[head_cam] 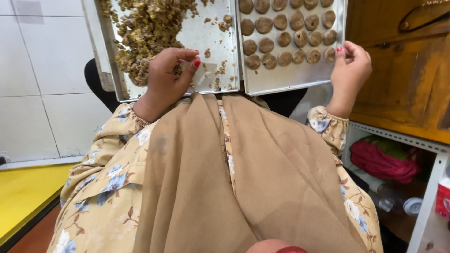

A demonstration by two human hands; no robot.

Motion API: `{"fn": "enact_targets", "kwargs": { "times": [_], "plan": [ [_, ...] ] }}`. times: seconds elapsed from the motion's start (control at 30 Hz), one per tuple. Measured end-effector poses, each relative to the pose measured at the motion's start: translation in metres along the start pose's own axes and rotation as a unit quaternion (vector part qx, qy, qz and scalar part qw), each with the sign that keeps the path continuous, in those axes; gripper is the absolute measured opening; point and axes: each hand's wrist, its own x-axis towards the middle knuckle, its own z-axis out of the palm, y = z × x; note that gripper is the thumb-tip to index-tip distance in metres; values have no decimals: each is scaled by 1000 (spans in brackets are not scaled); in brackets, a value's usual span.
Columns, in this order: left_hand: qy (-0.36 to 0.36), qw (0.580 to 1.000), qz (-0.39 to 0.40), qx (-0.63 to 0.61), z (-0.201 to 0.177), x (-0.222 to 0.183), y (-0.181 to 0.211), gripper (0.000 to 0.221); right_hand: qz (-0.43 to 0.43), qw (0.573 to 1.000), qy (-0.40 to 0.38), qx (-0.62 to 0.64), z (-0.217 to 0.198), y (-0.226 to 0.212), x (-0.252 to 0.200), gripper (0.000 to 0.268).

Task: Manually shaping and filling dough into small balls to make cookies, then arranging them on a tray.

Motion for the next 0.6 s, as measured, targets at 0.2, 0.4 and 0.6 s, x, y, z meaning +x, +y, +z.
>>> {"fn": "enact_targets", "kwargs": {
  "times": [0.2, 0.4, 0.6],
  "plan": [
    [-127, 977, 38, 169, -11, 36, -5, 36, -8, 999, 27, -16, -4, -13, -7, 20],
    [-292, 898, 3, 329, 5, 102, -23, 57, -217, 975, 2, 44, 22, -105, -45, 16],
    [-396, 786, -29, 474, 45, 131, -71, 57, -487, 848, -209, 24, 79, -138, -88, 39]
  ]
}}
